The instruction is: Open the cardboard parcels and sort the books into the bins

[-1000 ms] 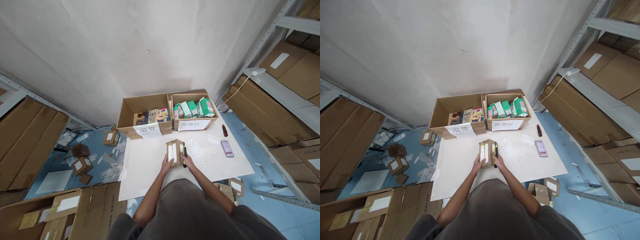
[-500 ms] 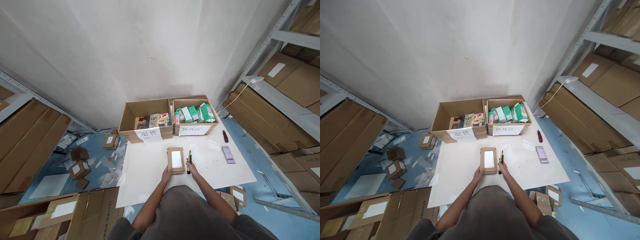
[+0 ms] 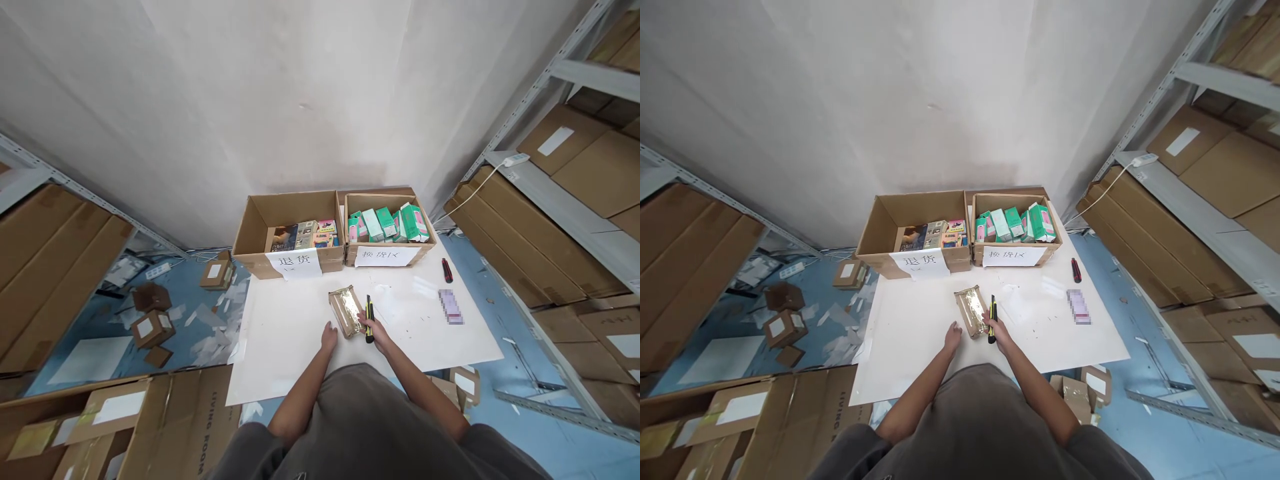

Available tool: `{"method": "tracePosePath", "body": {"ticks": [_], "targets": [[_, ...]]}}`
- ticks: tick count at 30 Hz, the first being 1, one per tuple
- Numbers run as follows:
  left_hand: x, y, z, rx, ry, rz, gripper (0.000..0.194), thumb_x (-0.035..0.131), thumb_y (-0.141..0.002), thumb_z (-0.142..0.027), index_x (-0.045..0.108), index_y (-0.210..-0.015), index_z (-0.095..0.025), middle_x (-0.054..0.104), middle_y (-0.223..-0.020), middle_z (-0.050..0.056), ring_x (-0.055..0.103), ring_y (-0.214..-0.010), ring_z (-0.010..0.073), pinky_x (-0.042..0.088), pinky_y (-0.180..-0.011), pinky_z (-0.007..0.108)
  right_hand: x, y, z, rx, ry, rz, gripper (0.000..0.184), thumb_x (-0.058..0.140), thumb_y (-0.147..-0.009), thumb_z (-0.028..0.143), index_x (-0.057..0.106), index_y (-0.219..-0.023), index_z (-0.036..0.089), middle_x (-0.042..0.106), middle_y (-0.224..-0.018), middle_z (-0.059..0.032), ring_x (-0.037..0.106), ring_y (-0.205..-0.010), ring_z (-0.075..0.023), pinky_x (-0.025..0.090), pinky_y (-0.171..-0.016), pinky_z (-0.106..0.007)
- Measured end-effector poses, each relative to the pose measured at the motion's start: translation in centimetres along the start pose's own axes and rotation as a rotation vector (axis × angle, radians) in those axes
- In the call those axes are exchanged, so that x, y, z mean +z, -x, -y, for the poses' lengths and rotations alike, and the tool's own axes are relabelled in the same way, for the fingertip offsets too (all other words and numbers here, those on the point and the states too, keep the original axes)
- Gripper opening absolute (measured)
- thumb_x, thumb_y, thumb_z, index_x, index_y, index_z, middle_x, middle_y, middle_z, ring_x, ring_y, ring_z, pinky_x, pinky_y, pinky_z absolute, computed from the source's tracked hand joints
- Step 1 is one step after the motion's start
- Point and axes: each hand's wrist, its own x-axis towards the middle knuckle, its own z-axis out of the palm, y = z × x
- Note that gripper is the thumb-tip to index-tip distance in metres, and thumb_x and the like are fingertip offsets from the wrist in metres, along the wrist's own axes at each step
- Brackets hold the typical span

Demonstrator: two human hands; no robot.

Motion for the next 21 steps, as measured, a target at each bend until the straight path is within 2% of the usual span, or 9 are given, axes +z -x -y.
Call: {"method": "tracePosePath", "body": {"ticks": [2,4,5,7,8,10,12,14,21], "targets": [[-0.9,-0.3,-1.1,0.046,-0.087,-0.082,0.068,0.044,-0.096,-0.044,0.030,-0.160,-0.022,0.039,-0.165,0.009,0.032,-0.154,0.0256,0.028,-0.126,0.040,-0.2,-0.6,-0.8,-0.010,0.055,-0.029,0.063,0.067,-0.073,0.041,0.064,-0.133,0.021,0.071,-0.128,-0.0113,0.069,-0.114,-0.0270,0.058,-0.087,-0.036],[-2.0,-0.6,-2.8,0.172,-0.276,-0.131,0.068,0.039,-0.098,-0.043,0.027,-0.162,-0.024,0.028,-0.171,0.005,0.021,-0.158,0.0221,0.022,-0.128,0.039,-0.5,-1.1,-1.1,-0.043,0.188,-0.047,0.057,0.061,-0.077,0.040,0.066,-0.130,0.019,0.073,-0.124,-0.0104,0.070,-0.107,-0.0263,0.059,-0.083,-0.034],[-2.6,-0.7,-3.9,0.262,-0.430,-0.125,0.071,0.041,-0.097,-0.047,0.025,-0.162,-0.024,0.022,-0.173,0.004,0.017,-0.159,0.0225,0.022,-0.129,0.039,-0.6,-1.4,-1.0,-0.062,0.286,-0.047,0.054,0.058,-0.079,0.038,0.067,-0.128,0.018,0.074,-0.120,-0.0096,0.071,-0.104,-0.0261,0.058,-0.083,-0.034],[-3.6,-1.1,-5.9,0.376,-0.725,0.014,0.096,0.057,-0.086,-0.058,0.015,-0.165,-0.023,0.008,-0.175,0.004,0.007,-0.161,0.0287,0.024,-0.128,0.044,-0.6,-1.8,-0.3,-0.129,0.502,-0.025,0.051,0.054,-0.082,0.034,0.067,-0.129,0.019,0.075,-0.117,-0.0071,0.070,-0.105,-0.0254,0.056,-0.088,-0.035],[-3.9,-1.3,-6.9,0.385,-0.795,0.068,0.109,0.067,-0.077,-0.061,0.014,-0.166,-0.024,0.004,-0.175,0.004,0.003,-0.161,0.0329,0.026,-0.126,0.047,-0.5,-2.1,0.2,-0.176,0.607,-0.006,0.053,0.053,-0.084,0.031,0.064,-0.135,0.021,0.074,-0.120,-0.0060,0.069,-0.109,-0.0250,0.055,-0.092,-0.035],[-4.3,-1.6,-8.2,0.341,-0.925,0.156,0.125,0.075,-0.067,-0.064,0.010,-0.166,-0.025,-0.005,-0.175,0.004,0.000,-0.160,0.0395,0.032,-0.122,0.052,0.0,-2.6,1.3,-0.262,0.794,0.023,0.064,0.054,-0.086,0.025,0.050,-0.150,0.025,0.070,-0.131,-0.0052,0.066,-0.116,-0.0243,0.051,-0.098,-0.034],[-4.2,-1.8,-8.8,0.280,-1.020,0.184,0.126,0.075,-0.068,-0.066,0.006,-0.166,-0.027,-0.012,-0.174,0.004,0.001,-0.159,0.0415,0.035,-0.120,0.052,0.9,-3.1,2.4,-0.302,0.951,0.053,0.076,0.054,-0.089,0.021,0.033,-0.162,0.027,0.067,-0.137,-0.0065,0.066,-0.117,-0.0244,0.050,-0.097,-0.033],[-4.1,-1.7,-8.8,0.248,-1.060,0.187,0.124,0.073,-0.071,-0.066,0.004,-0.166,-0.028,-0.014,-0.174,0.003,0.002,-0.159,0.0411,0.036,-0.119,0.051,2.0,-3.7,3.1,-0.307,1.077,0.090,0.080,0.053,-0.092,0.020,0.024,-0.165,0.028,0.068,-0.135,-0.0074,0.067,-0.114,-0.0248,0.049,-0.094,-0.032],[-4.1,-1.4,-8.5,0.221,-1.037,0.190,0.124,0.075,-0.072,-0.063,-0.001,-0.166,-0.034,-0.018,-0.173,0.000,0.006,-0.159,0.0405,0.039,-0.116,0.051,4.7,-5.0,3.7,-0.234,1.391,0.132,0.077,0.053,-0.095,0.018,0.026,-0.164,0.033,0.070,-0.129,-0.0094,0.068,-0.114,-0.0265,0.046,-0.091,-0.032]]}}
